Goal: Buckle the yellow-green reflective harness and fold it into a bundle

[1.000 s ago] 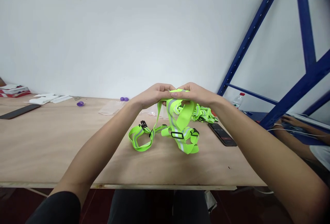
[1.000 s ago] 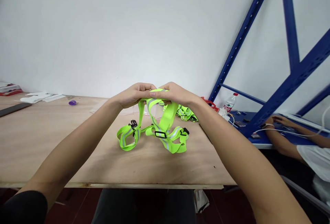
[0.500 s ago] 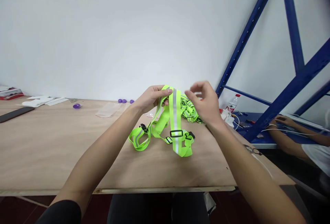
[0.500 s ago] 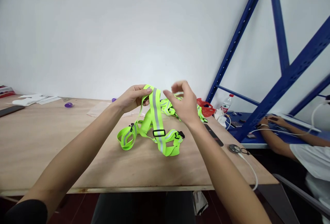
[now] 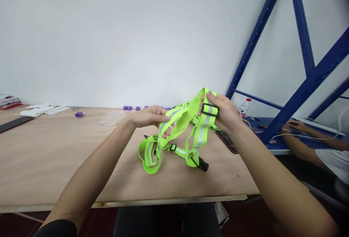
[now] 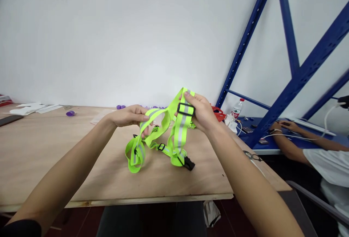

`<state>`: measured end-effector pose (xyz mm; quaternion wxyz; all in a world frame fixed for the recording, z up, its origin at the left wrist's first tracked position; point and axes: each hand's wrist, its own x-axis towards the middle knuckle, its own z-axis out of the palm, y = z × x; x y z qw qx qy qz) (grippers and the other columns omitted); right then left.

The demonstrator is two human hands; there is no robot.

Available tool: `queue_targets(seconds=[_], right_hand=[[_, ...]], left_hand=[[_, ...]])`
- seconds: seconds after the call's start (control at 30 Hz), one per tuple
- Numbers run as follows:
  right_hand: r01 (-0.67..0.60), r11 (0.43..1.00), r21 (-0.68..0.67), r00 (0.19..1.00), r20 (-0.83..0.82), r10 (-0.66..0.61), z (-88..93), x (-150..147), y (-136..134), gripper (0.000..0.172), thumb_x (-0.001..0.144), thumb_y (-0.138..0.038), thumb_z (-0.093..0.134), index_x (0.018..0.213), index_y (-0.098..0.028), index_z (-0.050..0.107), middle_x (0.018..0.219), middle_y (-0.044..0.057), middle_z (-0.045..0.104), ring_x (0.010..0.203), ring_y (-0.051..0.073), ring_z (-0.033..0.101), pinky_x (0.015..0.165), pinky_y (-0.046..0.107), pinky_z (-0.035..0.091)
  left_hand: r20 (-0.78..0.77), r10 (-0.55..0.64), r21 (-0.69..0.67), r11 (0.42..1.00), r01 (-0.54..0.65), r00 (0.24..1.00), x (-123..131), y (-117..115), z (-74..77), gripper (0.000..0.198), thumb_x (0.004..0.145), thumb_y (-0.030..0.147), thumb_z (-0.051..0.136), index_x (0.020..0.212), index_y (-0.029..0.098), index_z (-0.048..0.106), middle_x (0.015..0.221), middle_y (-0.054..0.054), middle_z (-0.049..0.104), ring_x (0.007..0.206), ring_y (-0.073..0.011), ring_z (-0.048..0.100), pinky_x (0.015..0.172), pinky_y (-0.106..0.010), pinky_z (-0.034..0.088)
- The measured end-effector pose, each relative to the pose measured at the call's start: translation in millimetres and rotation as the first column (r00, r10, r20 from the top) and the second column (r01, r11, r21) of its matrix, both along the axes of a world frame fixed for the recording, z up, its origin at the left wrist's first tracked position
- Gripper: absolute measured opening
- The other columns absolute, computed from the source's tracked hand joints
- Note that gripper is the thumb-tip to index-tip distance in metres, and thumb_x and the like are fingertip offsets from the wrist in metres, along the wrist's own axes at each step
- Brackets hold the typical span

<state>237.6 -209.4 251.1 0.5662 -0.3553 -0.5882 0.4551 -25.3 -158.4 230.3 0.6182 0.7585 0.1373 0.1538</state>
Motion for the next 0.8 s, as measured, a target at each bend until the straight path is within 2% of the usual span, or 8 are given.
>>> queue_targets(seconds=[0.13, 0.2, 0.27, 0.37, 0.43, 0.63, 0.7, 0.8], right_hand=[[0.037, 0.999, 0.005, 0.999, 0.016, -0.037, 21.1, 13.1, 19.7, 0.037, 0.075, -0.054, 0.074, 0.082, -0.022, 0.058, 0.063, -0.001, 0.058, 0.053, 0.018, 0.061, 0.052, 0.032, 0.053], [0.051, 0.998, 0.020, 0.998, 0.040, -0.052, 31.1, 20.9, 25.7, 0.035, 0.078, -0.054, 0.071, 0.082, -0.023, 0.056, 0.062, -0.002, 0.056, 0.053, 0.017, 0.059, 0.054, 0.032, 0.053], [0.054, 0.998, 0.020, 0.997, 0.047, -0.055, 41.8, 28.6, 27.3, 0.032, 0.082, -0.053, 0.068, 0.082, -0.023, 0.055, 0.062, -0.003, 0.055, 0.053, 0.015, 0.057, 0.057, 0.033, 0.053], [0.032, 0.999, 0.010, 0.998, 0.054, -0.033, 56.7, 37.9, 23.9, 0.028, 0.086, -0.049, 0.066, 0.084, -0.024, 0.054, 0.058, -0.006, 0.049, 0.047, 0.012, 0.048, 0.059, 0.032, 0.052], [0.022, 1.000, 0.022, 0.996, 0.088, -0.024, 63.8, 42.2, 21.3, 0.029, 0.087, -0.050, 0.066, 0.083, -0.025, 0.053, 0.053, -0.009, 0.042, 0.042, 0.010, 0.041, 0.056, 0.031, 0.050], [0.059, 0.996, 0.074, 0.976, 0.204, -0.073, 65.9, 60.2, 28.7, 0.046, 0.085, -0.054, 0.070, 0.065, -0.025, 0.041, 0.044, -0.010, 0.028, 0.041, 0.010, 0.035, 0.053, 0.030, 0.047], [0.041, 0.998, 0.058, 0.981, 0.187, -0.051, 63.3, 69.5, 32.6, 0.049, 0.081, -0.052, 0.076, 0.061, -0.024, 0.040, 0.042, -0.010, 0.029, 0.041, 0.009, 0.032, 0.050, 0.028, 0.043], [0.013, 1.000, 0.020, 0.982, 0.186, -0.016, 61.5, 82.0, 32.4, 0.047, 0.078, -0.047, 0.081, 0.061, -0.023, 0.044, 0.041, -0.009, 0.033, 0.041, 0.007, 0.029, 0.048, 0.026, 0.035]], left_hand=[[0.128, 0.001, -0.018, 1.000, 0.002, 0.992, -16.2, -2.2, -6.3, 0.042, 0.078, 0.058, 0.070, 0.067, 0.018, 0.065, 0.046, -0.005, 0.062, 0.044, -0.0203, 0.063, 0.089, -0.051, 0.056], [0.121, 0.004, 0.001, 1.000, -0.004, 0.993, -27.3, -4.2, -3.5, 0.041, 0.067, 0.058, 0.076, 0.066, 0.019, 0.065, 0.043, -0.004, 0.060, 0.039, -0.0216, 0.060, 0.077, -0.051, 0.059], [0.210, 0.146, 0.021, 0.988, -0.153, 0.967, -36.9, -6.9, 4.0, 0.041, 0.060, 0.055, 0.080, 0.079, 0.021, 0.068, 0.045, -0.002, 0.059, 0.038, -0.0215, 0.058, 0.063, -0.047, 0.058], [0.406, 0.431, 0.016, 0.878, -0.478, 0.806, -44.4, -10.4, 23.4, 0.055, 0.065, 0.051, 0.074, 0.114, 0.027, 0.064, 0.058, 0.000, 0.063, 0.044, -0.0197, 0.060, 0.054, -0.039, 0.054], [0.457, 0.540, 0.016, 0.789, -0.614, 0.707, -45.7, -10.5, 38.8, 0.056, 0.074, 0.052, 0.066, 0.124, 0.030, 0.059, 0.068, 0.000, 0.066, 0.050, -0.0189, 0.062, 0.053, -0.035, 0.051], [0.571, 0.626, -0.010, 0.653, -0.757, 0.532, -48.7, -1.2, 73.7, 0.032, 0.081, 0.057, 0.066, 0.096, 0.030, 0.062, 0.064, 0.004, 0.062, 0.056, -0.0145, 0.055, 0.050, -0.029, 0.037], [0.582, 0.622, -0.037, 0.663, -0.747, 0.524, -52.7, -1.2, 80.0, 0.032, 0.080, 0.057, 0.067, 0.084, 0.027, 0.057, 0.055, 0.007, 0.052, 0.049, -0.0101, 0.043, 0.048, -0.027, 0.031], [0.470, 0.595, 0.021, 0.731, -0.682, 0.652, -63.2, -4.4, 87.7, 0.037, 0.079, 0.054, 0.070, 0.077, 0.024, 0.050, 0.050, 0.009, 0.039, 0.044, -0.0071, 0.028, 0.047, -0.026, 0.025]])
